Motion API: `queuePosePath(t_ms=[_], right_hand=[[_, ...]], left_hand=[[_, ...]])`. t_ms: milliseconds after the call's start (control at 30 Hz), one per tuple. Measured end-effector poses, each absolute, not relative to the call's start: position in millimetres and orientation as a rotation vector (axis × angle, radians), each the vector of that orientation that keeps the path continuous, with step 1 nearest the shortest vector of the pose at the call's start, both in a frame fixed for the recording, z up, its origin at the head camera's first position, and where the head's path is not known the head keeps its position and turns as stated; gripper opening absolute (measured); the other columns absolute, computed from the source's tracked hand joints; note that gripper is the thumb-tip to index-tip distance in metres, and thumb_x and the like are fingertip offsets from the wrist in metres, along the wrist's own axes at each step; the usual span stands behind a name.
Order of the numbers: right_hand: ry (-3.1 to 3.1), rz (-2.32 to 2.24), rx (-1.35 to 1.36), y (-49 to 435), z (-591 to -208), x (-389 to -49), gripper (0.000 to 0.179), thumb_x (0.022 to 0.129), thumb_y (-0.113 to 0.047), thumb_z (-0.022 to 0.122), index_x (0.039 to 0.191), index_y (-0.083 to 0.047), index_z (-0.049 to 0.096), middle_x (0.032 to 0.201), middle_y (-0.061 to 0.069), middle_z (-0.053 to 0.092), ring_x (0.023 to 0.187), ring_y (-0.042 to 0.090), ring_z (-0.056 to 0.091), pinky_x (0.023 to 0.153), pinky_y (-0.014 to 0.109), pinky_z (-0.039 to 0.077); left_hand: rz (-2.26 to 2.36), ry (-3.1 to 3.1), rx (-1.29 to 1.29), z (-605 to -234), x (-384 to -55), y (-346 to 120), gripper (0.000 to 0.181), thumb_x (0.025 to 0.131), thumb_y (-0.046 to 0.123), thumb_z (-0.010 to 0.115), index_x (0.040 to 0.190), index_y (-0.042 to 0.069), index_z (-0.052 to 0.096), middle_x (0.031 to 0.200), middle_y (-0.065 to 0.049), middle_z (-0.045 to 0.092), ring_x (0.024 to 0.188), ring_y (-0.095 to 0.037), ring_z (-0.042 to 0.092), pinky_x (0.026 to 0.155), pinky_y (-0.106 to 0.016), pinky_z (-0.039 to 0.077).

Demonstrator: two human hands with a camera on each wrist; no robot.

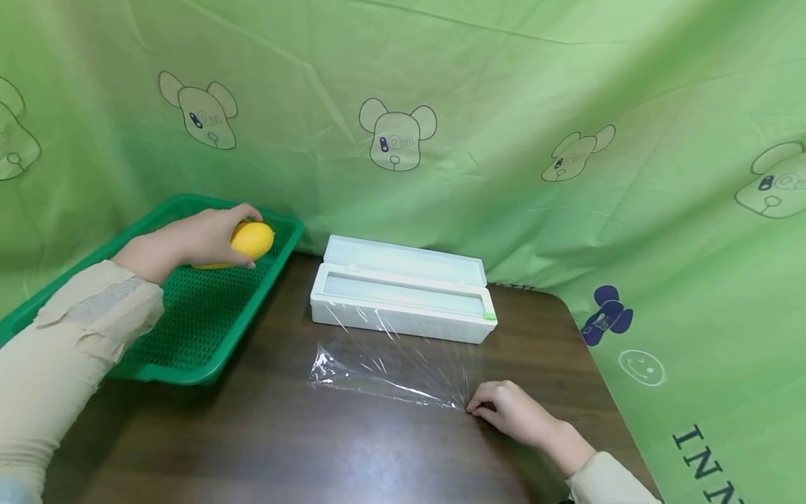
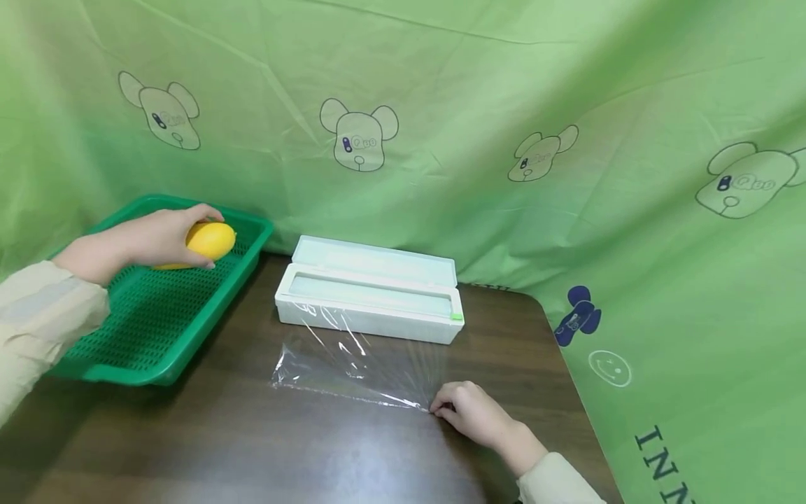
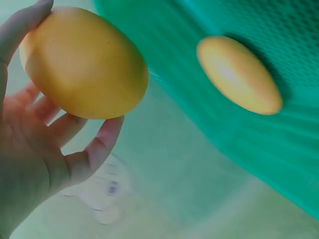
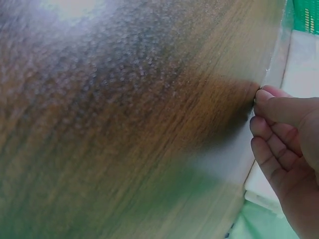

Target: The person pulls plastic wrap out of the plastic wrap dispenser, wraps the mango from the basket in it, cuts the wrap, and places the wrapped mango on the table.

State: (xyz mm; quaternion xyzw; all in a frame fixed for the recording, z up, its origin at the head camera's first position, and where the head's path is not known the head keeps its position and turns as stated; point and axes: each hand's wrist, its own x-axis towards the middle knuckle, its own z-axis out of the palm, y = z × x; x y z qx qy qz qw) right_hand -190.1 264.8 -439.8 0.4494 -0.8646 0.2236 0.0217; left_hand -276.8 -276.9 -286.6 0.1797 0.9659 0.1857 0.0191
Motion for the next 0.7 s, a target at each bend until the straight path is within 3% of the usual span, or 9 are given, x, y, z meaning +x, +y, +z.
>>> queuePosePath(t_ms=[367, 700], right_hand=[[-2.713, 0.701, 1.371, 257.9, -442.5, -190.1, 0.021, 0.084, 0.008, 0.077, 0.085, -0.013, 0.077, 0.085, -0.009, 0.071, 0.081, 0.004, 0.066, 0.071, 0.024, 0.056], [-2.648, 0.688, 1.375, 267.8, -441.6, -187.3, 0.020, 0.082, 0.007, 0.079, 0.085, -0.012, 0.076, 0.085, -0.008, 0.071, 0.080, 0.006, 0.067, 0.071, 0.024, 0.055]], left_hand=[[0.524, 3.125, 0.622, -260.5, -221.2, -197.3, 0.069, 0.081, 0.020, 0.087, 0.138, 0.010, 0.050, 0.124, -0.017, 0.058, 0.094, -0.033, 0.059, 0.071, -0.051, 0.051], [0.561, 3.134, 0.807, -285.6, -198.8, -128.3, 0.066, 0.078, 0.022, 0.089, 0.136, 0.014, 0.057, 0.116, -0.008, 0.063, 0.093, -0.026, 0.061, 0.067, -0.047, 0.052]])
